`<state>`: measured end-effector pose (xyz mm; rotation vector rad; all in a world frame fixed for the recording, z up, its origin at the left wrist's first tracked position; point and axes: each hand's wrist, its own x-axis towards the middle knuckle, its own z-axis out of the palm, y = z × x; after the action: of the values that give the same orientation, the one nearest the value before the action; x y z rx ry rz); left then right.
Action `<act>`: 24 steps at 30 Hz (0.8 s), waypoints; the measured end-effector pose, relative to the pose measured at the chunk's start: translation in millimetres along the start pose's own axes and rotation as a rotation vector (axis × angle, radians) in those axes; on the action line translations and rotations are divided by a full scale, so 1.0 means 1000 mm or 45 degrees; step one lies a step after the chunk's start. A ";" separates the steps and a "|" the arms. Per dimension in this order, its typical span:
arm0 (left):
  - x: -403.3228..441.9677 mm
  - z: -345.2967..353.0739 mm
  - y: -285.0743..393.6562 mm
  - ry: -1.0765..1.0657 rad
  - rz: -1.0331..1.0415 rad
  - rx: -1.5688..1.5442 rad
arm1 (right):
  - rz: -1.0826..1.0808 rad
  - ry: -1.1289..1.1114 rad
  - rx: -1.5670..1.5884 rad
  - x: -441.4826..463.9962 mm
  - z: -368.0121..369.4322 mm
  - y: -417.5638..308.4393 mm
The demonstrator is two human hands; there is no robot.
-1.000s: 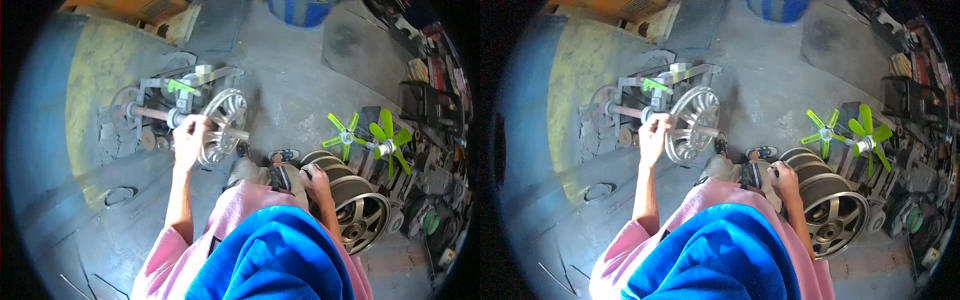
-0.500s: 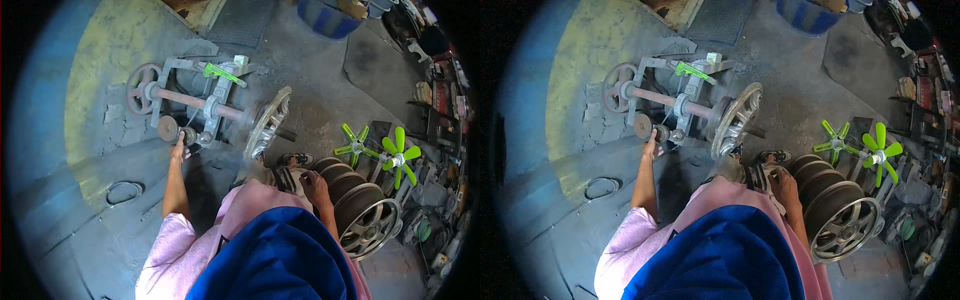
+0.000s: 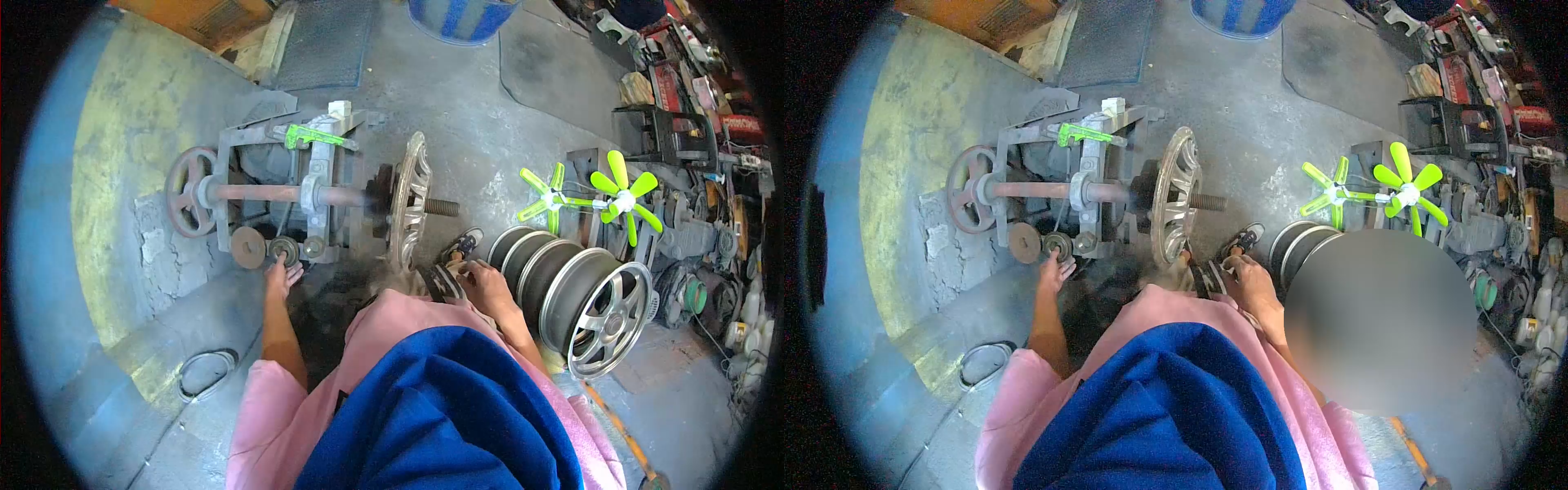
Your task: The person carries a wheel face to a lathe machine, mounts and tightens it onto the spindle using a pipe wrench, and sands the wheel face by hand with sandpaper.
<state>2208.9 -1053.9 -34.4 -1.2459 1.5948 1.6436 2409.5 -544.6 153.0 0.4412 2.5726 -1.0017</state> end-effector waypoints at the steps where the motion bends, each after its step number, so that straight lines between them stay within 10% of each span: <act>1: -0.007 0.003 0.005 0.041 0.065 0.037 | -0.006 0.003 0.007 0.005 0.004 -0.002; 10: -0.117 0.008 0.035 0.137 0.387 0.639 | -0.607 -0.055 0.223 0.045 0.008 -0.075; 21: -0.352 0.193 0.108 -0.751 0.650 1.648 | -0.624 -0.329 0.016 0.028 -0.005 -0.153; 24: -0.340 0.231 0.086 -0.804 1.265 1.761 | -0.442 -0.013 -0.006 0.018 -0.022 -0.122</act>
<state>2225.1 -770.6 274.7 0.7716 2.2253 0.6773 2339.5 -612.2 231.7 -0.0165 2.6975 -1.1029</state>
